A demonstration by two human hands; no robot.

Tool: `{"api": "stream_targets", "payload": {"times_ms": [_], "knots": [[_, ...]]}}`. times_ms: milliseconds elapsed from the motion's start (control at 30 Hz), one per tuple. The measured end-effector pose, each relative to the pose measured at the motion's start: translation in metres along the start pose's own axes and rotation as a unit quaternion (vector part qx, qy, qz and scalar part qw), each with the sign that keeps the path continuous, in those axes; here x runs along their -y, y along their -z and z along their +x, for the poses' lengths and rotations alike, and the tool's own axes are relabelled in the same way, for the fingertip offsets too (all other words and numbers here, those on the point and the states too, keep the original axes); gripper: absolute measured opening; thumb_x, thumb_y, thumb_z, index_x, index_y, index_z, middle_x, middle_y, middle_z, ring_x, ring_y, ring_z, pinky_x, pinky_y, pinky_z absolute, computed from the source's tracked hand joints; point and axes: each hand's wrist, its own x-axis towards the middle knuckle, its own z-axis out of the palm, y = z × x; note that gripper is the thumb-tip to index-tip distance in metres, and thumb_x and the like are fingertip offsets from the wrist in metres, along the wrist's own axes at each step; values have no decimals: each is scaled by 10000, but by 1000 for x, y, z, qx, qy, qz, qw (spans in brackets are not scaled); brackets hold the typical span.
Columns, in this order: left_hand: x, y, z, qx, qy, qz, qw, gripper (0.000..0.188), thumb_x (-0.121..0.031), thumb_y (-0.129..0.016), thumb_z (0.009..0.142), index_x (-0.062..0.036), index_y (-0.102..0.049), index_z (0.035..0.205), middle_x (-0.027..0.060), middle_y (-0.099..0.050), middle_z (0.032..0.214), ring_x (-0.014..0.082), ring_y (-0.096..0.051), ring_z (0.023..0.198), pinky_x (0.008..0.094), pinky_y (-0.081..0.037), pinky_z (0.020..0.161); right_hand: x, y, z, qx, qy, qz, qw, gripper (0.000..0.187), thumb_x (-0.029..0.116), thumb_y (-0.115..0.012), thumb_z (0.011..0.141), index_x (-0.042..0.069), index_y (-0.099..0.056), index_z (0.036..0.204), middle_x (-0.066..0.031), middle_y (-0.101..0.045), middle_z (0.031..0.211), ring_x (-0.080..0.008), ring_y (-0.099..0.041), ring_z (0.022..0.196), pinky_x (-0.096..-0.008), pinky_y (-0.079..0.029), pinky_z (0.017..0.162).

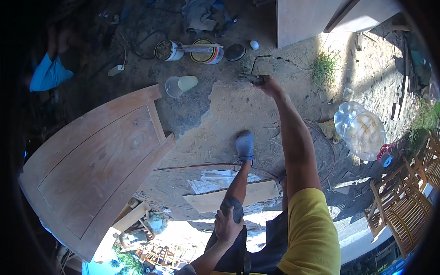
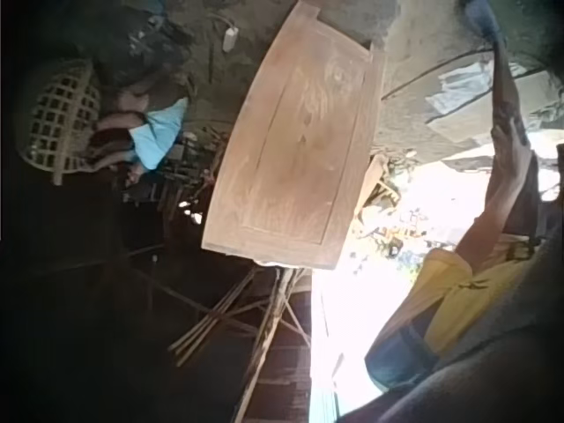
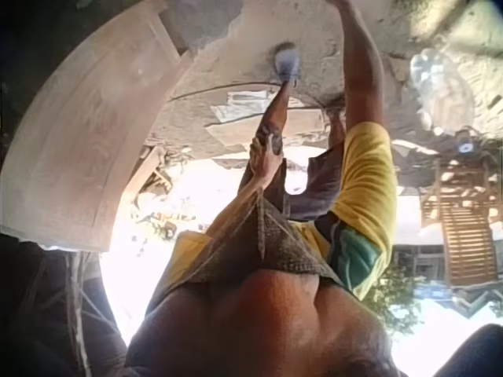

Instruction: The person places wooden boards on a workbench, blows dust off them with an air nozzle, fills a spray gun with liquid, and spray paints the wooden board.

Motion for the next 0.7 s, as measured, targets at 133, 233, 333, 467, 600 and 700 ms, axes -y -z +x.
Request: {"api": "stream_targets", "payload": {"times_ms": [133, 233, 333, 467, 600, 700], "knots": [[-12, -8, 13, -28, -23, -13, 999, 705, -400, -856, 730, -207, -579, 1349, 199, -543, 1166, 396, -630, 1055, 511, -565, 873, -3, 29, 13, 5, -5, -28, 1000, 407, 273, -859, 857, 33, -754, 1169, -189, -760, 957, -261, -718, 900, -421, -541, 818], [-1, -5, 7, -17, 4, -7, 1000, 688, -396, -845, 744, -202, -587, 1351, 204, -541, 1162, 394, -628, 1049, 506, -562, 878, 19, -3, -24, 59, 1, -17, 998, 337, 229, -843, 886, 22, -753, 1136, -72, -746, 902, -136, -620, 843, -351, -516, 783], [-4, 3, 10, -10, -5, -34, 999, 673, -396, -812, 778, -187, -593, 1379, 221, -531, 1181, 414, -612, 1103, 523, -546, 924, 24, -6, -74, 43, -3, 2, 999, 312, 196, -820, 902, 33, -749, 1158, -88, -750, 902, -147, -634, 827, -359, -523, 767], [10, -18, 1, -22, 2, -55, 998, 671, -400, -798, 791, -179, -596, 1391, 246, -527, 1240, 443, -596, 1170, 540, -532, 973, 67, -67, -127, 89, 86, -58, 991, 315, 158, -777, 917, 87, -726, 1220, -190, -753, 939, -374, -736, 888, -442, -544, 797], [9, -24, -3, 9, 17, -83, 996, 747, -434, -818, 775, -182, -593, 1441, 263, -522, 1292, 447, -580, 1186, 541, -514, 1014, 104, -142, -115, 178, 112, -67, 975, 338, 149, -787, 898, 86, -718, 1223, -206, -756, 1047, -415, -719, 1017, -469, -552, 849], [5, -26, -2, -4, 18, -103, 995, 701, -429, -818, 772, -177, -616, 1394, 257, -523, 1272, 447, -600, 1140, 537, -532, 979, 118, -193, -79, 166, 182, -112, 963, 342, 145, -806, 871, 63, -717, 1192, -208, -757, 1080, -422, -714, 1033, -484, -559, 889]]}}
